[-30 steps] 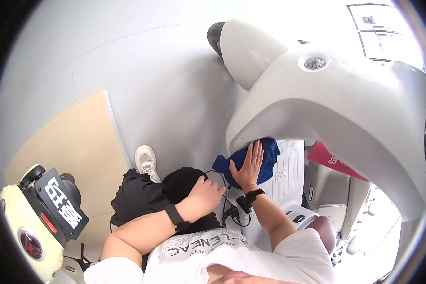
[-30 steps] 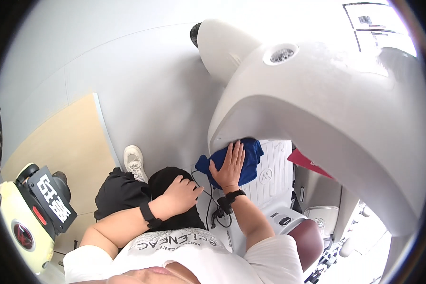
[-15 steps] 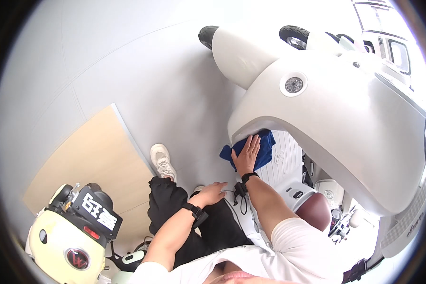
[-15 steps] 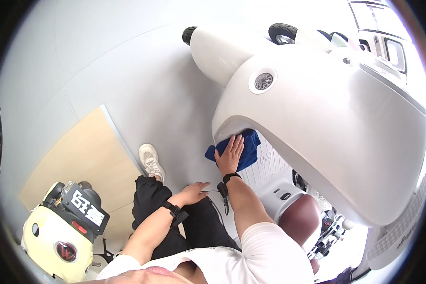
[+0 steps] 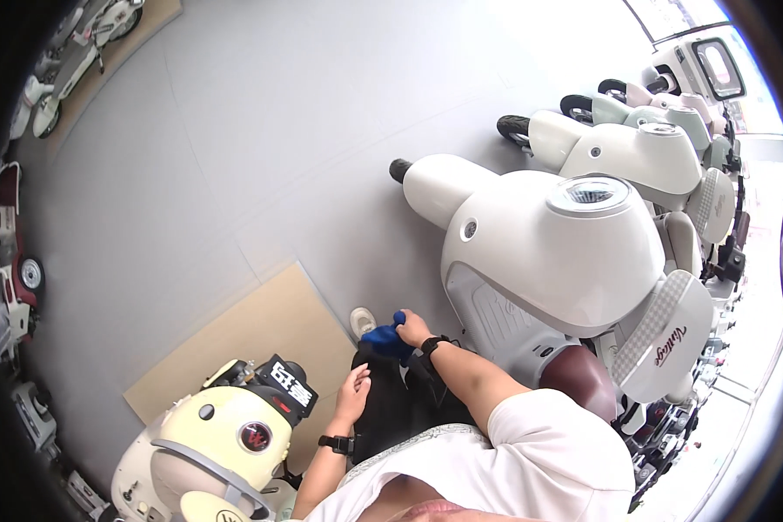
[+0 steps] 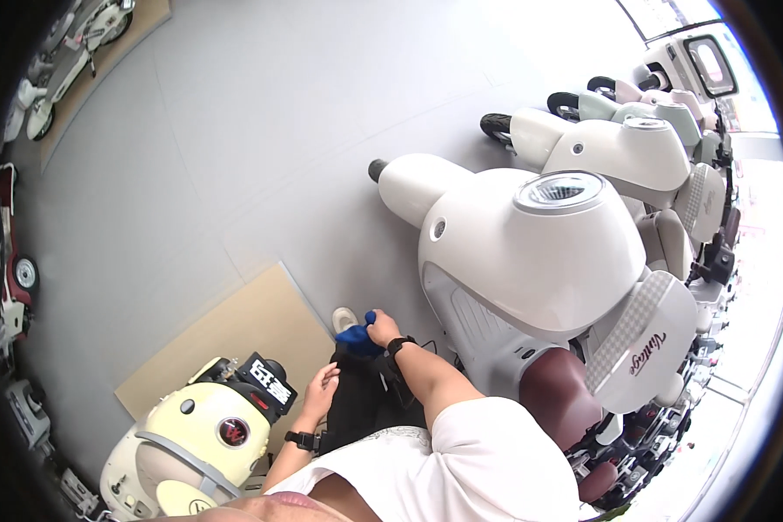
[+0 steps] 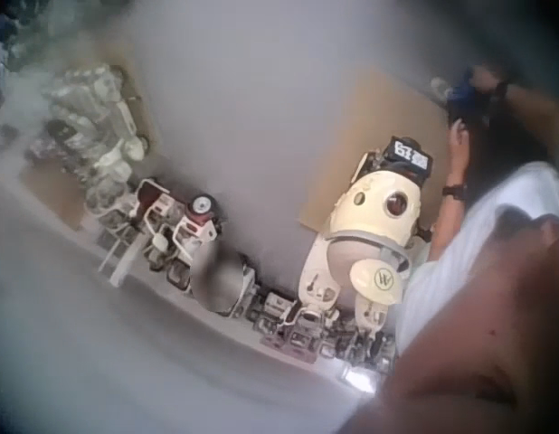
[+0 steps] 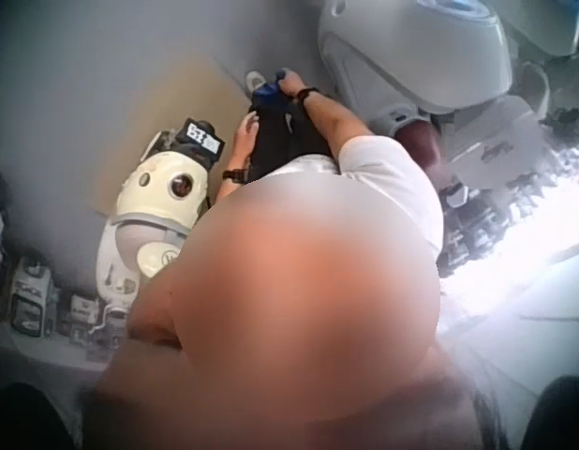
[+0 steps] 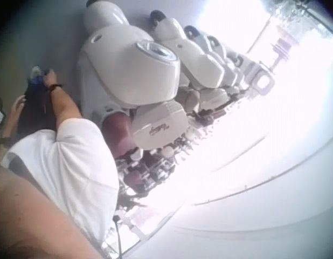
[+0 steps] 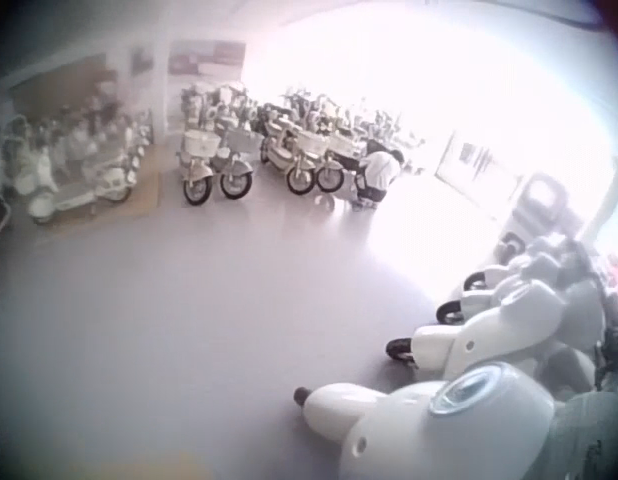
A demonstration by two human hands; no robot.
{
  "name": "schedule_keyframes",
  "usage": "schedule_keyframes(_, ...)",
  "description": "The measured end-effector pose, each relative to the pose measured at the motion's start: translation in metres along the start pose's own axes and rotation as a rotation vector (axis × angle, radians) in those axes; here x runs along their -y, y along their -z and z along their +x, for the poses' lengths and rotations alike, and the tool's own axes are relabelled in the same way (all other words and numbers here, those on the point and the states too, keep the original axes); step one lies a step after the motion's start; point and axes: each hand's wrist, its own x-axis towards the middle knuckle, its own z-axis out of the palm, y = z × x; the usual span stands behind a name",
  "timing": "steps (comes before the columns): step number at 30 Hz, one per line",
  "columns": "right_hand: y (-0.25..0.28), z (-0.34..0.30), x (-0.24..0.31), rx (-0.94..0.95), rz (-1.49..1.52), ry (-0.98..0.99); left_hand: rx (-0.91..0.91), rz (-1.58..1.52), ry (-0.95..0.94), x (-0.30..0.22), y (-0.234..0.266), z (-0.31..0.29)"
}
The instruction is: The person wipes down the floorboards, handlebars, seats, and body panels of electric scooters with a cloth.
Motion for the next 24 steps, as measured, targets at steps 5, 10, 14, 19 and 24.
schedule_keyframes(5,0.069,-0.013,0.109,0.329,-0.084,0.213,0.049,0.373,0.075,-0.03,0.06,-0.029)
schedule_keyframes(10,0.144,-0.002,0.162,0.245,-0.051,0.201,0.187,0.502,0.201,0.004,0.16,0.026)
schedule_keyframes(14,0.206,0.032,0.201,0.224,-0.263,0.362,0.12,0.549,0.244,-0.062,0.192,0.09)
schedule_keyframes(19,0.297,0.057,0.259,0.19,0.188,0.073,0.029,0.59,0.209,-0.233,0.199,0.156)
schedule_keyframes(24,0.383,0.069,0.29,0.012,0.215,0.055,0.068,0.667,0.138,-0.36,0.223,0.241)
